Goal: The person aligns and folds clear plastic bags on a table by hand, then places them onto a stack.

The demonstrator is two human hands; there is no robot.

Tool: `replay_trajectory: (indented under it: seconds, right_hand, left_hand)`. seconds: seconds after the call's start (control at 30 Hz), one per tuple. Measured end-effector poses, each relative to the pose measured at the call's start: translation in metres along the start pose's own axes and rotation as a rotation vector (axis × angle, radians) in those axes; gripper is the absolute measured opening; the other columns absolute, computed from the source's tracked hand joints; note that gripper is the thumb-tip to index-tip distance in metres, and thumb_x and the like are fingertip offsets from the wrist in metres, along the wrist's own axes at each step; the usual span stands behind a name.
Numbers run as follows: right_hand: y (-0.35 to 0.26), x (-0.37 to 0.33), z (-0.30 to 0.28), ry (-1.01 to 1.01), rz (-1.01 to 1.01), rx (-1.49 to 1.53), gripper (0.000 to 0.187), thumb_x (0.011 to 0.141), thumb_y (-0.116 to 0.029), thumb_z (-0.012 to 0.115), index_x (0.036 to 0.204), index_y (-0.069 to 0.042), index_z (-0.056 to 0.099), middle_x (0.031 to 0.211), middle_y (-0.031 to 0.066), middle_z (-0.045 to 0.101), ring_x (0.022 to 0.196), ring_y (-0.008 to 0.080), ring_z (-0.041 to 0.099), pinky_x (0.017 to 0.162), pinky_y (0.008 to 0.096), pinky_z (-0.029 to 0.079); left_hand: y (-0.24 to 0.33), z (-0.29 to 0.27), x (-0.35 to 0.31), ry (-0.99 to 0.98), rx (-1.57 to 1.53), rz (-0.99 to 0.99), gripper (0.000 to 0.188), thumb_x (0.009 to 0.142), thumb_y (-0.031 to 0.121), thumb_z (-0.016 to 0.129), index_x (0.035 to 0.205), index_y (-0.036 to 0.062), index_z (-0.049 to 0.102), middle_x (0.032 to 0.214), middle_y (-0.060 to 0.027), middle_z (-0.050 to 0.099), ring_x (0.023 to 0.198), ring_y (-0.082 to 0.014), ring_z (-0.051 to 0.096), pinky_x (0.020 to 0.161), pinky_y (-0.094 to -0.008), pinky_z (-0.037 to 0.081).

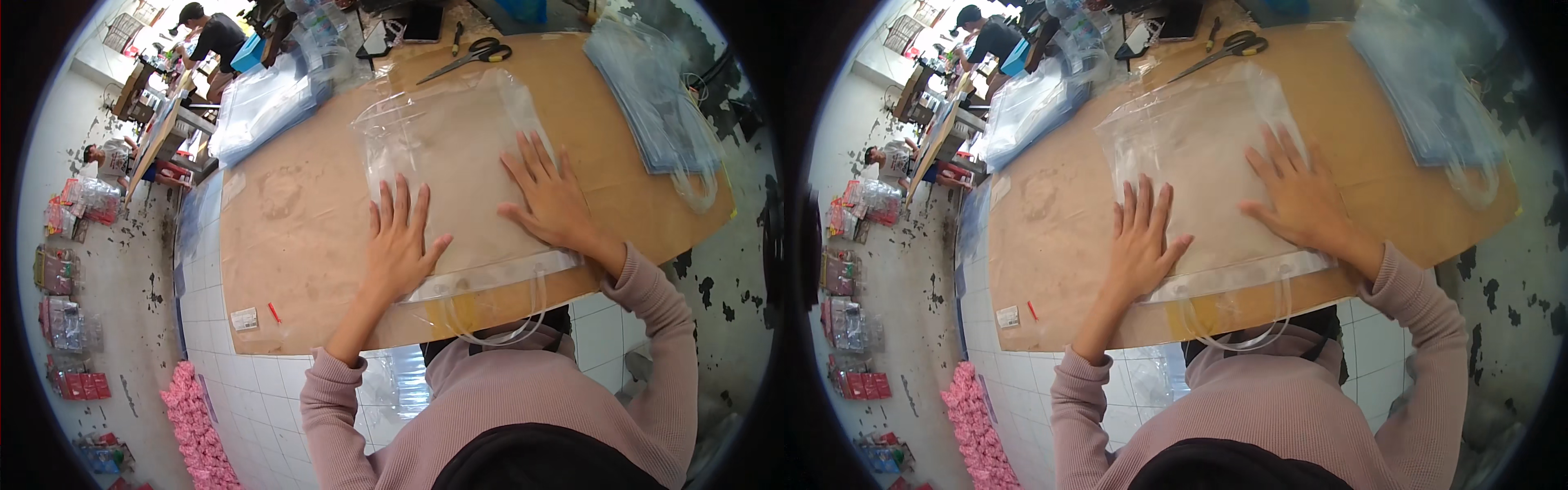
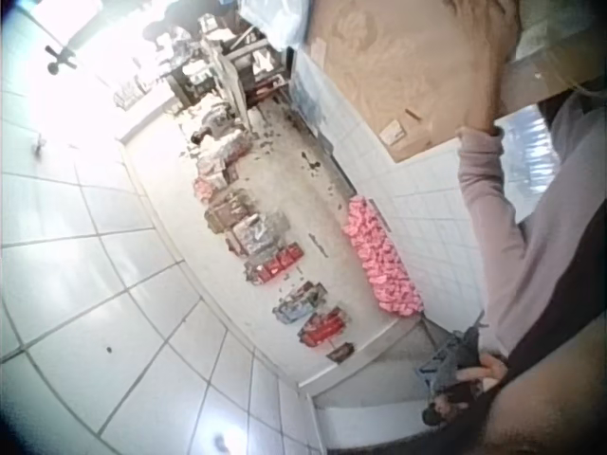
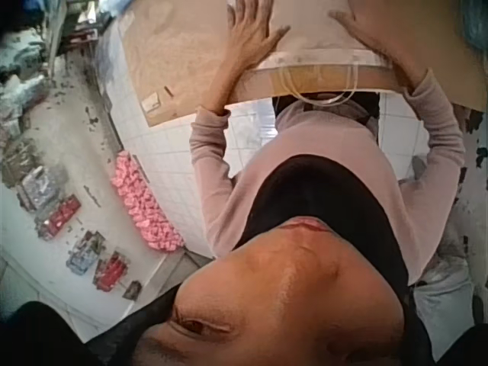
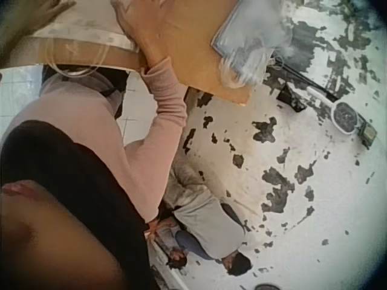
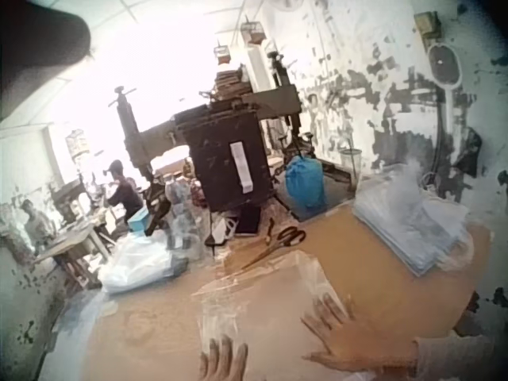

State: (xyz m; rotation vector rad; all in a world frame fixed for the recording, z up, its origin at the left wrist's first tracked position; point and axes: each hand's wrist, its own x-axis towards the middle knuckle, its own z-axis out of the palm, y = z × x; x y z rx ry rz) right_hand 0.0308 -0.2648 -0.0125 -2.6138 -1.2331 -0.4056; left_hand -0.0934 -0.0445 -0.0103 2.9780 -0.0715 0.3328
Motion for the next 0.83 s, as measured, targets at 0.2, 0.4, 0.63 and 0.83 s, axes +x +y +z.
replay_trajectory:
  seconds: [0.2,0.4,0.63,0.83]
  right_hand:
    - [0.006,0.031,-0.033,-0.387,0.086,0.03,0.062,0.083,-0.049,0.047,0.132,-0.013,0.038,0.141,0.0164,0.026,0.132,0.0321,0.02,0.105,0.0508,0.016]
    - [0.043,0.102,0.024,-0.059,0.136,0.016,0.06,0.084,-0.05,0.044,0.13,-0.012,0.04,0.142,0.0137,0.025,0.133,0.031,0.019,0.104,0.0537,0.017]
    - [0.039,0.099,0.039,-0.022,0.264,-0.031,0.063,0.085,-0.055,0.038,0.136,-0.019,0.034,0.145,0.0124,0.02,0.134,0.0307,0.015,0.104,0.0563,0.013]
    - [0.039,0.104,0.034,-0.17,0.31,-0.051,0.065,0.083,-0.057,0.042,0.137,-0.025,0.029,0.146,0.0107,0.015,0.134,0.0322,0.014,0.104,0.058,0.014]
  left_hand:
    - [-0.008,-0.021,0.027,-0.177,0.011,-0.064,0.064,0.083,0.042,0.05,0.132,0.0031,0.035,0.14,-0.0268,0.02,0.132,-0.0407,0.014,0.104,-0.0535,0.013]
    - [-0.054,0.024,0.108,0.321,0.164,-0.037,0.065,0.085,0.045,0.044,0.134,0.0026,0.032,0.141,-0.0257,0.019,0.133,-0.0391,0.012,0.104,-0.0527,0.016]
    - [-0.055,0.041,0.112,0.12,0.058,-0.189,0.071,0.082,0.056,0.041,0.138,0.0142,0.028,0.144,-0.0244,0.012,0.132,-0.0442,0.008,0.101,-0.0606,0.01]
    - [-0.049,0.015,0.121,-0.108,0.04,-0.298,0.075,0.079,0.061,0.041,0.139,0.0169,0.027,0.144,-0.0212,0.016,0.133,-0.041,0.013,0.1,-0.0634,0.006]
